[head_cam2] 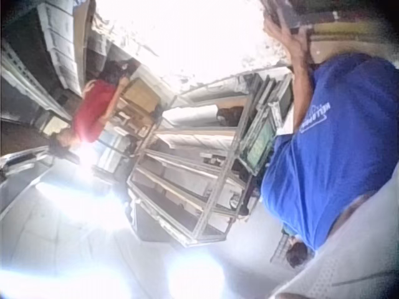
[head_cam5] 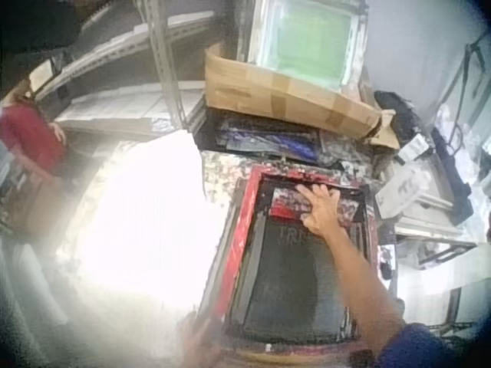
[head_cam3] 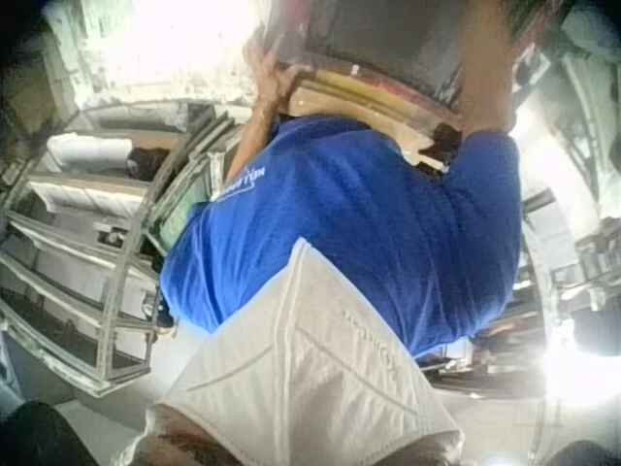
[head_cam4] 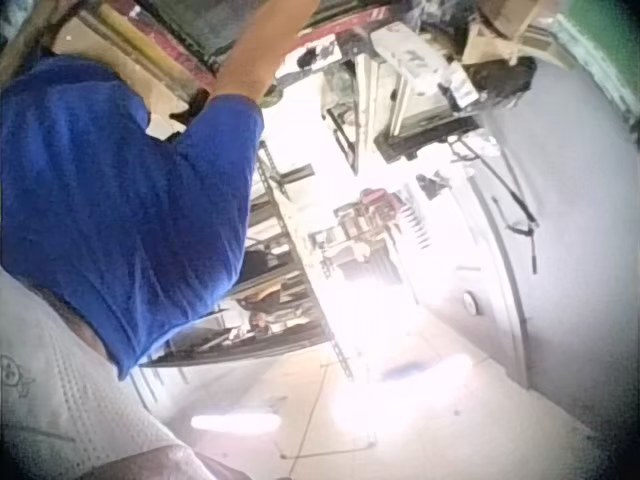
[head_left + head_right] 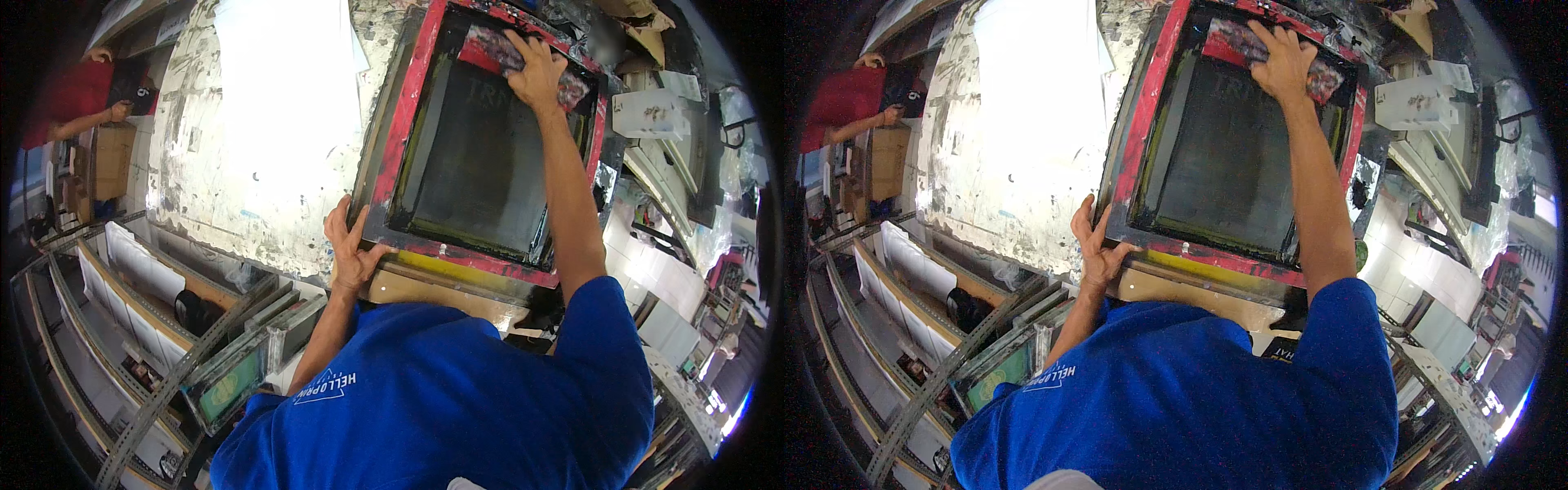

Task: The person screen prints designs onto sheets of paper by placing a blank sheet onto a printing table, lowering a screen frame, and using a squeegee to spread ink across the screen before lifting the frame and removing the printed sheet.

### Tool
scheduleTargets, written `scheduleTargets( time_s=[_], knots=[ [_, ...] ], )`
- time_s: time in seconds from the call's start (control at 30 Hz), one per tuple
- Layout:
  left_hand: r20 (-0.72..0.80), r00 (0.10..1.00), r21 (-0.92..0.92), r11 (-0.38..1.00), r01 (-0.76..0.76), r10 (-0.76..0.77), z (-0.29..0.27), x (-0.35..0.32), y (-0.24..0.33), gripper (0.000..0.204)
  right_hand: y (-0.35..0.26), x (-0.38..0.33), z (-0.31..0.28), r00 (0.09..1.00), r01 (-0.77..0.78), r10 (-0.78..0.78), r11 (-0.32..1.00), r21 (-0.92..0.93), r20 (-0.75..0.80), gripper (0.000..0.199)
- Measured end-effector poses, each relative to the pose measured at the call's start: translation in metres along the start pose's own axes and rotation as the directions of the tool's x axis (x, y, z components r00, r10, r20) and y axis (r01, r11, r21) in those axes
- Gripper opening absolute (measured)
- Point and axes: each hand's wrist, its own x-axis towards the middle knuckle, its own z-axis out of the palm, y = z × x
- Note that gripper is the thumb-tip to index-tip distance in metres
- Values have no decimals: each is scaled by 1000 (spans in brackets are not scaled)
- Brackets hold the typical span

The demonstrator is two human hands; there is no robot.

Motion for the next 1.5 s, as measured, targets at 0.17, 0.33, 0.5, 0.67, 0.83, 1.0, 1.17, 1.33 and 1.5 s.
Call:
scheduleTargets(
  time_s=[0.17, 0.33, 0.5, 0.67, 0.83, 1.0, 1.17, 1.33, 1.5],
  knots=[
    [-9, 1000, -45, 999, -18, 18, -1, -1, 0, 93, 35, 50, 0, 987, 18, -17, 1000, -8, 158, 81],
    [-11, 1000, -21, 1000, -23, 23, -1, -3, 0, 95, 32, 83, 7, 945, -182, 190, 982, -57, 266, 69],
    [25, 1000, -25, 1000, 2, -2, 0, -5, -5, 96, 39, 79, 22, 985, -102, 118, 987, -124, 126, 73],
    [-12, 997, -83, 994, 77, -78, 5, -11, -3, 98, 10, 65, -23, 997, -72, 64, 981, -179, -51, 77],
    [-96, 995, -155, 988, 16, -32, -1, -8, 6, 95, -56, -23, -138, 997, 15, -15, 1000, 1, 76, 87],
    [-283, 952, -193, 966, -171, 112, -31, 30, 50, 89, -144, -132, -302, 818, 19, -154, 970, 242, 554, 84],
    [-491, 867, -415, 854, -314, 80, -61, 110, 130, 82, -169, -154, -337, 932, -50, 142, 961, -270, 334, 79],
    [-319, 948, -658, 717, -231, 12, -41, 161, 129, 60, -136, -111, -344, 986, -49, 3, 961, -271, -165, 72],
    [-71, 993, -69, 994, 89, -94, 59, 122, 69, 48, -125, -97, -352, 978, -21, -39, 960, -278, -207, 76]
  ],
)
